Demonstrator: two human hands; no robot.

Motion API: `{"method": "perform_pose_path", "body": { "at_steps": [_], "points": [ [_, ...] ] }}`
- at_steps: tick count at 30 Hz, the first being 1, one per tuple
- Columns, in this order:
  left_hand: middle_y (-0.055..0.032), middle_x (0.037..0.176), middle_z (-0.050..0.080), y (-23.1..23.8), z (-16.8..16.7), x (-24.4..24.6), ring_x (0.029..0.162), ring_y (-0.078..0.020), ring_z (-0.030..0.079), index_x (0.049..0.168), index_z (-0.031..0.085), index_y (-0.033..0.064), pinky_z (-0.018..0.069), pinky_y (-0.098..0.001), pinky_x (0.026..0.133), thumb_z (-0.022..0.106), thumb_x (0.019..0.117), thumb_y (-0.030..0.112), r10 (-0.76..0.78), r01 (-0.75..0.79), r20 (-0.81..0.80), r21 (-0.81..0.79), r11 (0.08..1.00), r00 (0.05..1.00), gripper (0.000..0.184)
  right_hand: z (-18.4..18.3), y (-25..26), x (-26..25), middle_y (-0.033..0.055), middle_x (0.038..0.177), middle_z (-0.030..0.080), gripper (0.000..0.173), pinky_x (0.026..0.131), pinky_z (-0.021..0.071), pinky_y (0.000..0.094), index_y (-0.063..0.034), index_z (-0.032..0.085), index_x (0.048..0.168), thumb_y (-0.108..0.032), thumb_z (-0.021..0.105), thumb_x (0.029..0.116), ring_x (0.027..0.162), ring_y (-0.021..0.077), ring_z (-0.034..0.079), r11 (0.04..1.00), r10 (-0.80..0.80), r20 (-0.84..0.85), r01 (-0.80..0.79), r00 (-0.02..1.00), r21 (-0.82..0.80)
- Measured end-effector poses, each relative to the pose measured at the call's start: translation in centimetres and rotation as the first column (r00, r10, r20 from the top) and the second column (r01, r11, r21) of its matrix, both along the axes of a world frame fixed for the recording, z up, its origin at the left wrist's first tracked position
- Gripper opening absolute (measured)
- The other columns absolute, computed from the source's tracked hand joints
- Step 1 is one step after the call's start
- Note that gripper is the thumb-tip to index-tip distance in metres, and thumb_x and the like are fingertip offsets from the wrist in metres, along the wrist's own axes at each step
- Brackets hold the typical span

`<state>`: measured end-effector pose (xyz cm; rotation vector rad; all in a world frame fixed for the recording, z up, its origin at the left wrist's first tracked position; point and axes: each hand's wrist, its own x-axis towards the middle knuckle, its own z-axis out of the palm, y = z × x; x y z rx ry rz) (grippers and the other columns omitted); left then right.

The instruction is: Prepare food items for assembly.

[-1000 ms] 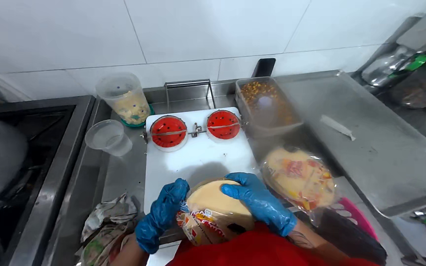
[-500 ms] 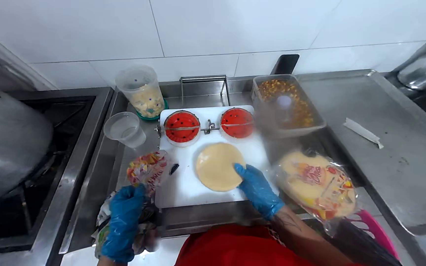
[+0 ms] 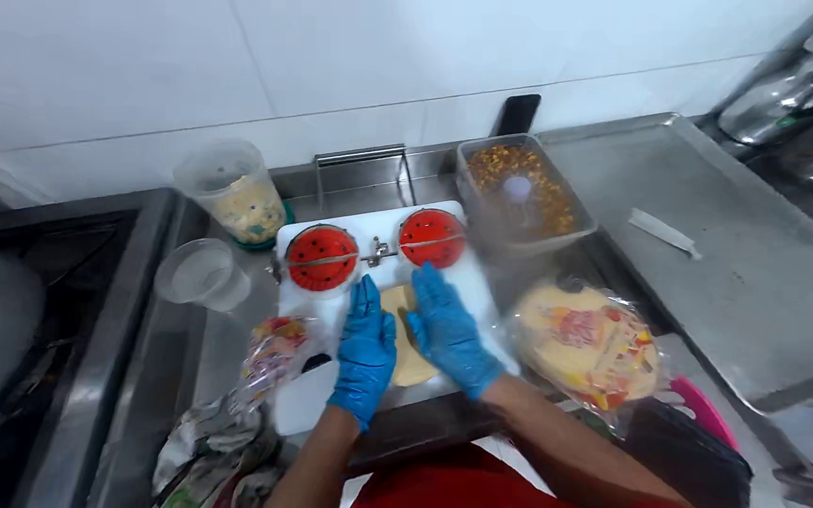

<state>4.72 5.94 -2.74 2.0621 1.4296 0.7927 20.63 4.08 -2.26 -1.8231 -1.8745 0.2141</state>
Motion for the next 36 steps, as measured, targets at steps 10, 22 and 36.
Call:
{"method": "perform_pose_path", "body": {
  "at_steps": [10,22,36],
  "points": [
    [-0.0327,0.156,0.038,0.8,1.7,0.7,0.144,-0.0501,0.039,0.155,0.034,-0.0085,0.0333,-0.0621,0.117,0.045,0.1049,0.033,0.024,-0.023,-0.141,0.004,1.0,0.99,0.066,3.6,-5.9,7.4,0.0113,0.153,0.053,0.049,0.116,0.0424,0.0494,-0.0084,0.059,0.144,-0.025,0.061,0.098,0.142,0.0271,0.05,0.957,-0.22,-0.162,0.245,0.962,0.155],
    [-0.0164,0.155,0.049,-7.0,2.6,15.8,0.144,-0.036,0.045,0.152,0.047,0.0026,0.0337,-0.0646,0.113,0.069,0.0702,0.077,-0.585,0.695,-0.379,0.317,0.645,0.717,0.112,3.1,-6.6,28.2,0.0196,0.104,0.071,0.027,0.084,0.053,0.0621,-0.0058,0.073,0.108,-0.029,0.059,0.1033,0.098,0.0381,0.068,0.71,-0.608,-0.021,0.532,0.794,-0.461],
    [-0.0026,0.139,0.065,-7.6,2.3,23.2,0.13,-0.0232,0.06,0.137,0.063,0.0139,0.0494,-0.0442,0.105,0.047,0.105,0.026,-0.387,0.765,-0.677,0.436,0.474,0.626,0.038,3.0,-1.7,30.9,0.024,0.12,0.067,0.035,0.092,0.0516,0.06,0.003,0.062,0.121,-0.024,0.061,0.0992,0.113,0.0407,0.065,0.542,-0.369,0.062,0.269,0.927,-0.797]
  ]
}}
